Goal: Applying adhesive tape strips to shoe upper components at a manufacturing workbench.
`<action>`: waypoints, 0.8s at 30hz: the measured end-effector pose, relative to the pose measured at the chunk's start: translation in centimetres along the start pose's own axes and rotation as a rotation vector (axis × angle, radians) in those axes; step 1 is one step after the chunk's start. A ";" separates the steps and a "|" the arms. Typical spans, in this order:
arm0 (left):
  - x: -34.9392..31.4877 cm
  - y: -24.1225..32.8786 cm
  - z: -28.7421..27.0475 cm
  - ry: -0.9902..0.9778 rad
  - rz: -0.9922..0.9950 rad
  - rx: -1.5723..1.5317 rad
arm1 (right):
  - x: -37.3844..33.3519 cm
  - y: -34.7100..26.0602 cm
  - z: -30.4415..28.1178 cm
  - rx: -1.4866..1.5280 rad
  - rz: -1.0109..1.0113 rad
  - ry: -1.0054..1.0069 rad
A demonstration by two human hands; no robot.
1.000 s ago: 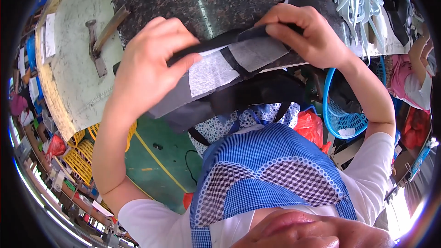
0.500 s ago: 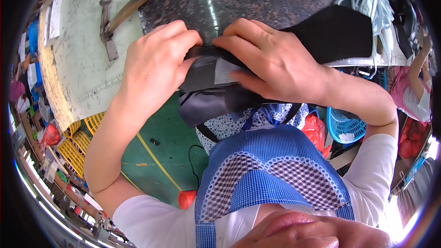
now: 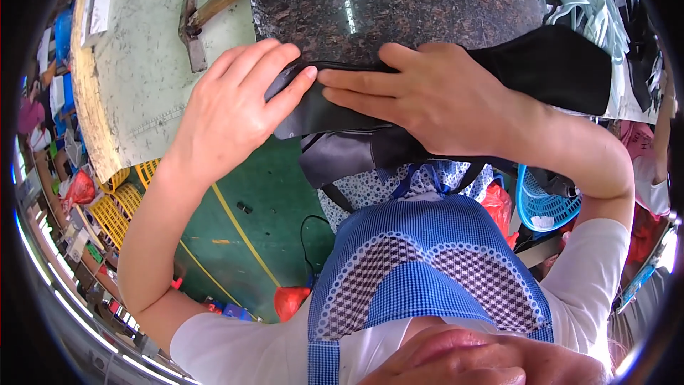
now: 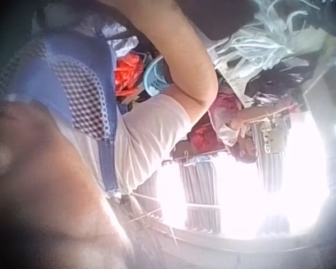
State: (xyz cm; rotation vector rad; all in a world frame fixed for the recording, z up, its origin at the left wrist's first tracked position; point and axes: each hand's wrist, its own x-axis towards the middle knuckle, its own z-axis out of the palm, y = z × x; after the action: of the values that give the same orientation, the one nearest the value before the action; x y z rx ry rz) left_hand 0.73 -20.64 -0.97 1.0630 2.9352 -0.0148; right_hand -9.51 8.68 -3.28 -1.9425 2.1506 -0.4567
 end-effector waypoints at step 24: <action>5.6 16.1 6.9 0.148 0.228 -0.336 | -15.2 -3.9 -2.5 0.073 0.084 0.728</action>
State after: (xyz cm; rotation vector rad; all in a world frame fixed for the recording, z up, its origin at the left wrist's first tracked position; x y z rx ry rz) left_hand 6.88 -4.76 -8.06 1.3762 2.7730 0.5601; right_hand -5.10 23.62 -0.34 -1.8080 2.5391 -1.3773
